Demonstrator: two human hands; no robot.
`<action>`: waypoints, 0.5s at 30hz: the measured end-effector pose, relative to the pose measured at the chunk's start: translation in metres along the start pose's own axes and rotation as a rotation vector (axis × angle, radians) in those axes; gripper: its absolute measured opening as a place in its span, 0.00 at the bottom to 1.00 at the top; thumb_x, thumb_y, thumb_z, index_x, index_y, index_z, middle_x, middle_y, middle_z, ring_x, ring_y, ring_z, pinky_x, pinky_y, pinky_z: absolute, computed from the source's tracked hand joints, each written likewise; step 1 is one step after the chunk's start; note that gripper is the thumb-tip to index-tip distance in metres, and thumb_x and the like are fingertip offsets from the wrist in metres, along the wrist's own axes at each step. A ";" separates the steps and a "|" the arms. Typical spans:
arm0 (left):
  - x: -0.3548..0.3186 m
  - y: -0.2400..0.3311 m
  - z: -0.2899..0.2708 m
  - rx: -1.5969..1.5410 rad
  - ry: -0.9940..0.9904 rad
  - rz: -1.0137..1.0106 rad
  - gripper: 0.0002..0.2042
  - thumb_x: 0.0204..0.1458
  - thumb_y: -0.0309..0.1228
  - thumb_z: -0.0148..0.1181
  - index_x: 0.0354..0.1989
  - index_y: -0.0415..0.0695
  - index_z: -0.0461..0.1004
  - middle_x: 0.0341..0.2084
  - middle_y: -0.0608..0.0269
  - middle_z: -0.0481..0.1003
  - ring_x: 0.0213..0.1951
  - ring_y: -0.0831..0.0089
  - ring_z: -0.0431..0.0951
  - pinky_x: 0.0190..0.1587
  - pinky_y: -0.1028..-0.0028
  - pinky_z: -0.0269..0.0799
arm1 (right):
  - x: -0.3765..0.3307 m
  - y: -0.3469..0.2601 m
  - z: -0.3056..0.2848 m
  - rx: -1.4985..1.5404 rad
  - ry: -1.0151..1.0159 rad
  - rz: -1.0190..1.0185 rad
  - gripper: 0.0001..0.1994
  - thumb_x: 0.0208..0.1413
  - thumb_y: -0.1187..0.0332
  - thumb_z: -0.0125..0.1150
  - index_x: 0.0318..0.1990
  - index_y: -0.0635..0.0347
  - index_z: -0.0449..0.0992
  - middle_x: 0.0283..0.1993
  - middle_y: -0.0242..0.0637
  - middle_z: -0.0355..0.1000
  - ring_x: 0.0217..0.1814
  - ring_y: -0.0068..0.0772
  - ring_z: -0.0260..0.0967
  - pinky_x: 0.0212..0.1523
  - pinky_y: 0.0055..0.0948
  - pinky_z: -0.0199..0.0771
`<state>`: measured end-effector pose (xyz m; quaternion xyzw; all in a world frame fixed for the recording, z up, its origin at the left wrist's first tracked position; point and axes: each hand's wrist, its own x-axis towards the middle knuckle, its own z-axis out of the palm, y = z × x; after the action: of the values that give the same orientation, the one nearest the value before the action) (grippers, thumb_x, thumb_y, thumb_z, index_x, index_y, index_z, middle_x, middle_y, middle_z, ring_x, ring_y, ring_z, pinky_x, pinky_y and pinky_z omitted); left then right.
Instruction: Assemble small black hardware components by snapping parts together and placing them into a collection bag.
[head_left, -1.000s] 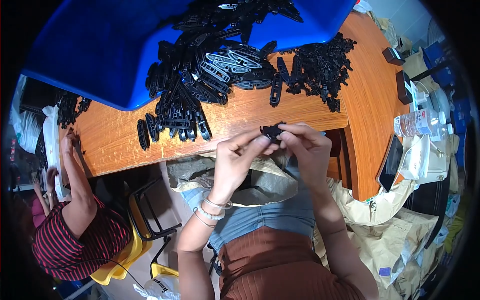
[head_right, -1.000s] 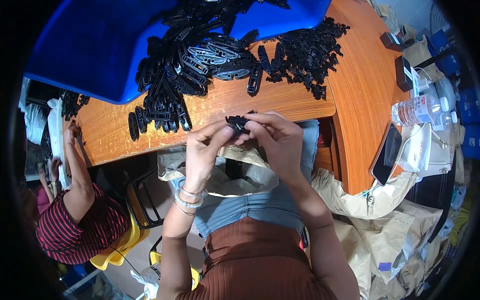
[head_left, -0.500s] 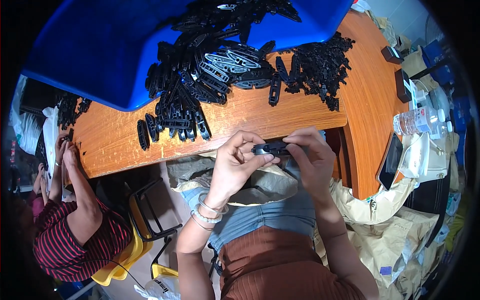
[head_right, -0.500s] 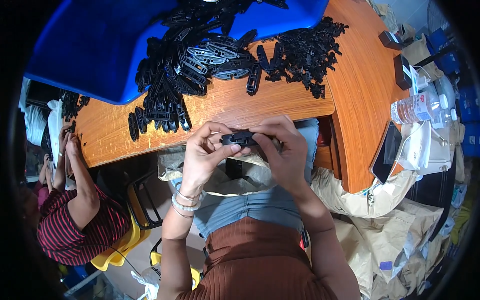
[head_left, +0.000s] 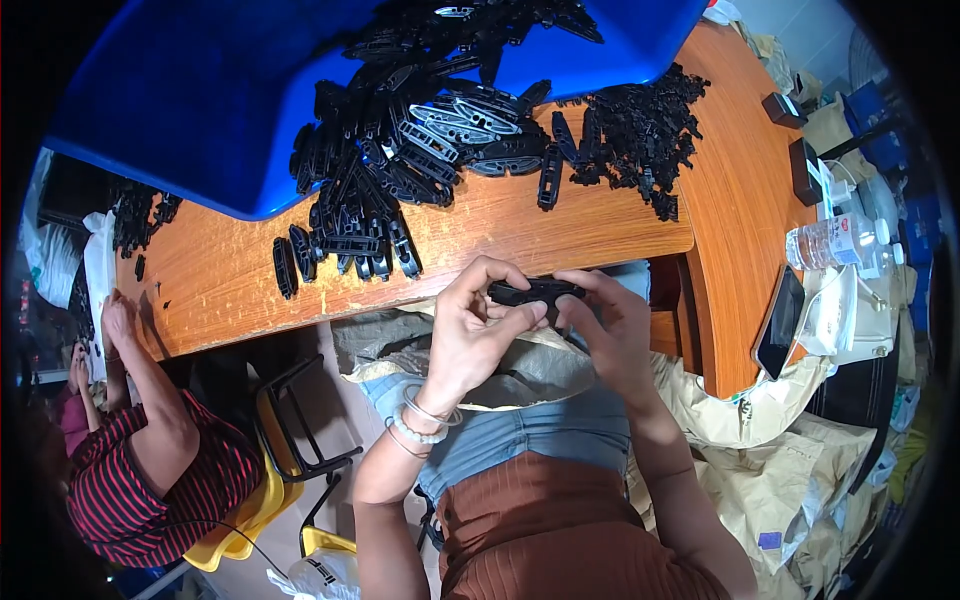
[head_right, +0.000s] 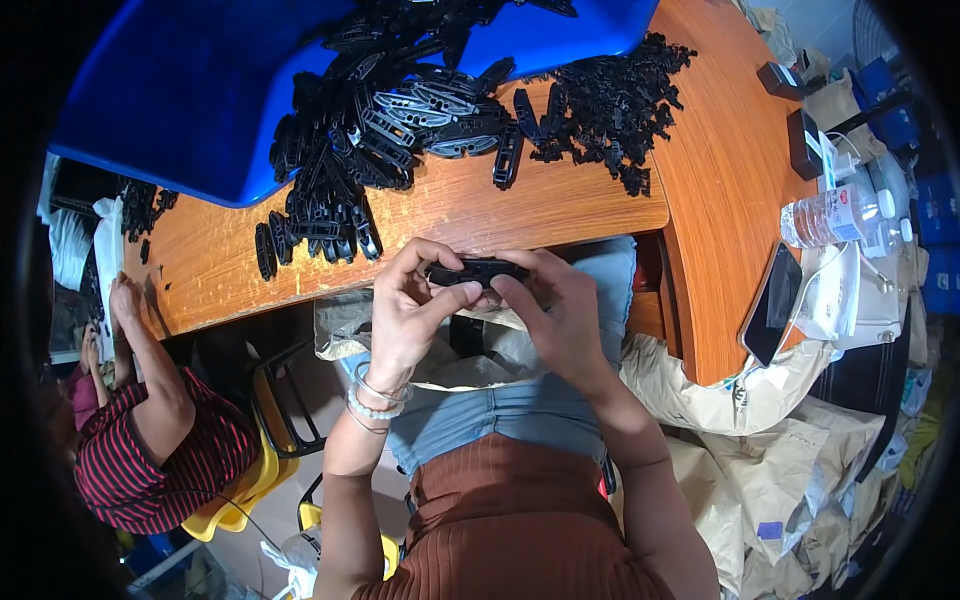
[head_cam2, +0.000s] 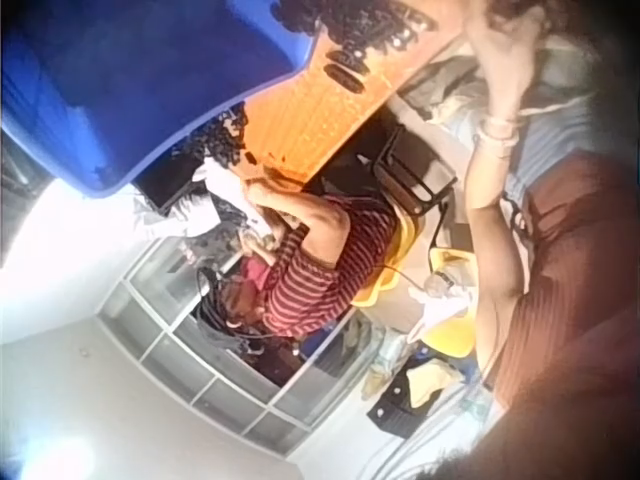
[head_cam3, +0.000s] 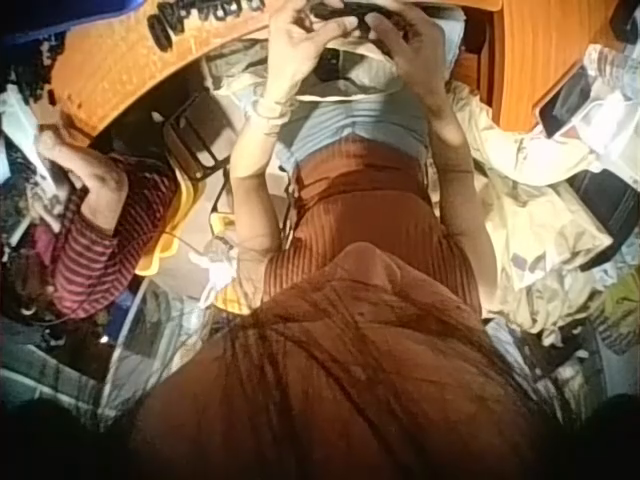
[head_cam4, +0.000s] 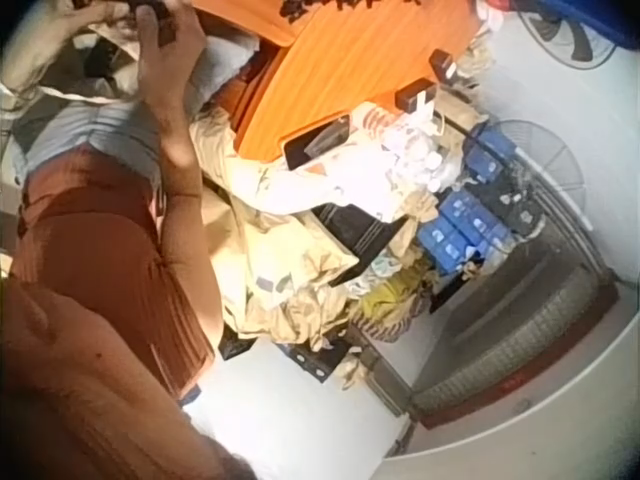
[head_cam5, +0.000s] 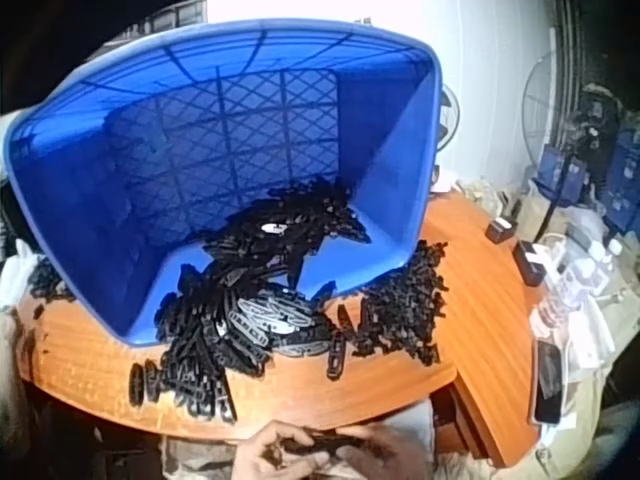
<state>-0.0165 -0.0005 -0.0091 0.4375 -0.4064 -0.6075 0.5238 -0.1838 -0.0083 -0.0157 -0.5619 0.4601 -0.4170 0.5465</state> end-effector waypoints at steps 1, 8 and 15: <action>0.000 0.000 0.000 0.000 -0.001 -0.001 0.10 0.46 0.11 0.55 0.35 0.33 0.65 0.32 0.56 0.74 0.30 0.73 0.78 0.36 0.80 0.76 | 0.000 0.002 0.000 0.000 0.001 0.001 0.12 0.52 0.79 0.55 0.46 0.68 0.73 0.34 0.33 0.69 0.31 0.17 0.66 0.34 0.17 0.66; -0.003 -0.002 -0.007 0.089 -0.020 0.028 0.07 0.48 0.14 0.56 0.36 0.33 0.69 0.31 0.60 0.74 0.31 0.76 0.79 0.33 0.84 0.75 | 0.002 0.011 0.005 0.124 0.000 0.011 0.12 0.53 0.79 0.55 0.45 0.69 0.73 0.33 0.33 0.69 0.31 0.17 0.67 0.34 0.17 0.67; -0.003 -0.003 -0.001 0.200 0.072 0.070 0.09 0.46 0.14 0.58 0.35 0.35 0.67 0.29 0.64 0.72 0.27 0.81 0.75 0.31 0.84 0.72 | 0.002 0.018 0.011 0.024 -0.024 -0.063 0.12 0.53 0.80 0.54 0.46 0.72 0.71 0.35 0.35 0.69 0.32 0.18 0.68 0.35 0.18 0.67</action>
<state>-0.0163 0.0033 -0.0118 0.4946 -0.4609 -0.5290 0.5129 -0.1739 -0.0077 -0.0343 -0.5744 0.4305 -0.4327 0.5455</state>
